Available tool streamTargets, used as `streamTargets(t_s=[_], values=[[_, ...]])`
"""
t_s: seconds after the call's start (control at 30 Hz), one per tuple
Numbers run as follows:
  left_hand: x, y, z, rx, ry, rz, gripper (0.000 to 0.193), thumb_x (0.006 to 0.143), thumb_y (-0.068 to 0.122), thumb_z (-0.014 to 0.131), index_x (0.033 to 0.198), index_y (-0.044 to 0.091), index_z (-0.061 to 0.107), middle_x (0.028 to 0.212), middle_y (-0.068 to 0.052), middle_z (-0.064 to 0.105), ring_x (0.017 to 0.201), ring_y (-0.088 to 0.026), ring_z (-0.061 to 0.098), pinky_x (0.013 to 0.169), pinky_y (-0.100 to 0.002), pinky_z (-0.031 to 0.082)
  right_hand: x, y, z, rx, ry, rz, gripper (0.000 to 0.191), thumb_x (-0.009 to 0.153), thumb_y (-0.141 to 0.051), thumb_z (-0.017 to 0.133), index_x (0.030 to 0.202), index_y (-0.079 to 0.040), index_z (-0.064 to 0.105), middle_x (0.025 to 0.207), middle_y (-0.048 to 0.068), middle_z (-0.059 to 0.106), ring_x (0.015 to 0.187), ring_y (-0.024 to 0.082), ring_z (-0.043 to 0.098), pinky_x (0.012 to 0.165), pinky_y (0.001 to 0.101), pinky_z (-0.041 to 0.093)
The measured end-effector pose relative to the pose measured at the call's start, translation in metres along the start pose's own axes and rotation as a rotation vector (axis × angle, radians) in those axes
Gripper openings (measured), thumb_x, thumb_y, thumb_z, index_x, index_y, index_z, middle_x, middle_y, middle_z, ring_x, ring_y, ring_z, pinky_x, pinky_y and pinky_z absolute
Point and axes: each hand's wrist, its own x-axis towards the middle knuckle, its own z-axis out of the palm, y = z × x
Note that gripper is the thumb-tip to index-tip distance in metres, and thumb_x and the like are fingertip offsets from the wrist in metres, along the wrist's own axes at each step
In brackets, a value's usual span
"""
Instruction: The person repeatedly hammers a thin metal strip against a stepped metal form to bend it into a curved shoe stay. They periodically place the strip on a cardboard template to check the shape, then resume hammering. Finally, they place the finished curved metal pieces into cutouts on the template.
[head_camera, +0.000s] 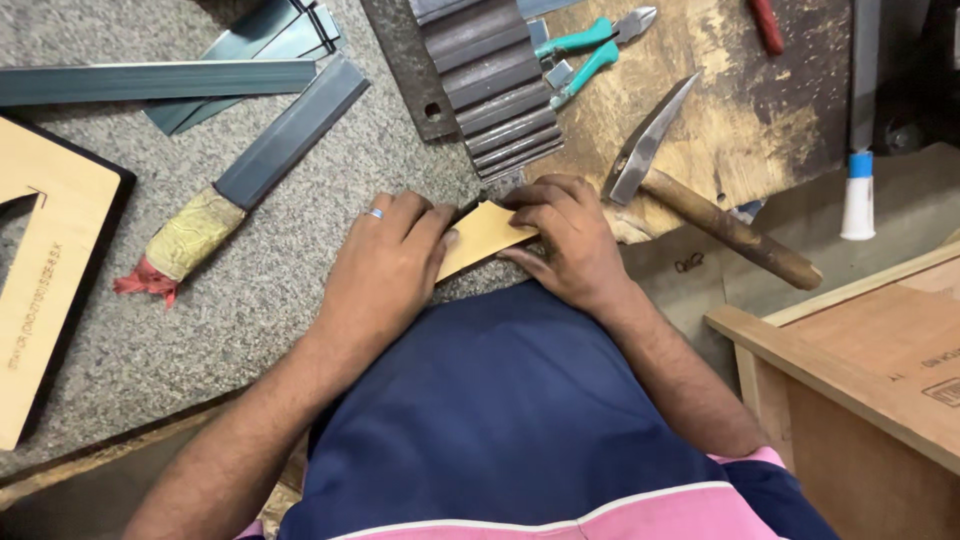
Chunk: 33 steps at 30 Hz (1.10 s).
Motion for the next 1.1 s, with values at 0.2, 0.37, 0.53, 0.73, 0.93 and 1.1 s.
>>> streamTargets(t_s=[0.2, 0.37, 0.53, 0.73, 0.93, 1.1], values=[[0.0, 0.001, -0.003, 0.016, -0.026, -0.003, 0.021, 0.095, 0.013, 0.066, 0.112, 0.003, 0.07, 0.1, -0.014, 0.063, 0.094, -0.035, 0.061, 0.078, -0.047, 0.052, 0.001, 0.003, 0.003, 0.014, 0.025, 0.023, 0.044, 0.079, -0.023, 0.09, 0.109, -0.009, 0.061, 0.122, 0.008, 0.071, 0.117, 0.033, 0.061, 0.101, 0.0447, 0.051], [-0.004, 0.002, -0.009, 0.02, -0.06, 0.027, 0.025, 0.093, 0.009, 0.063, 0.116, 0.003, 0.07, 0.108, -0.014, 0.066, 0.099, -0.034, 0.064, 0.082, -0.046, 0.054, -0.001, 0.005, 0.005, -0.005, 0.028, 0.031, 0.041, 0.081, -0.025, 0.089, 0.106, -0.008, 0.06, 0.122, 0.007, 0.072, 0.119, 0.031, 0.064, 0.099, 0.0419, 0.054], [-0.002, 0.01, -0.017, -0.113, -0.047, 0.019, 0.034, 0.095, 0.011, 0.065, 0.129, 0.009, 0.069, 0.119, -0.013, 0.068, 0.102, -0.034, 0.067, 0.086, -0.044, 0.056, -0.003, 0.003, 0.0, 0.017, 0.122, -0.043, 0.039, 0.082, -0.022, 0.089, 0.104, -0.006, 0.061, 0.116, 0.01, 0.073, 0.112, 0.033, 0.069, 0.097, 0.043, 0.056], [-0.005, 0.033, -0.044, -0.247, -0.079, -0.015, 0.042, 0.095, 0.006, 0.068, 0.136, 0.013, 0.066, 0.117, -0.012, 0.068, 0.1, -0.033, 0.07, 0.084, -0.042, 0.058, -0.011, -0.018, -0.032, 0.04, 0.165, -0.105, 0.039, 0.084, -0.018, 0.09, 0.103, -0.004, 0.059, 0.117, 0.014, 0.074, 0.106, 0.034, 0.072, 0.093, 0.0417, 0.059], [-0.009, 0.063, -0.074, -0.187, -0.079, 0.006, 0.045, 0.091, 0.005, 0.069, 0.135, 0.009, 0.065, 0.116, -0.011, 0.068, 0.101, -0.031, 0.069, 0.081, -0.042, 0.057, -0.013, -0.044, -0.06, 0.013, 0.176, -0.125, 0.038, 0.084, -0.018, 0.089, 0.103, -0.003, 0.06, 0.114, 0.016, 0.074, 0.103, 0.032, 0.071, 0.09, 0.0405, 0.058], [-0.009, 0.075, -0.088, -0.127, -0.103, 0.053, 0.049, 0.087, 0.002, 0.069, 0.135, 0.006, 0.065, 0.115, -0.011, 0.067, 0.101, -0.028, 0.069, 0.081, -0.039, 0.057, -0.014, -0.06, -0.071, 0.026, 0.176, -0.091, 0.035, 0.085, -0.017, 0.088, 0.103, -0.003, 0.062, 0.113, 0.015, 0.074, 0.104, 0.031, 0.071, 0.091, 0.0389, 0.059]])
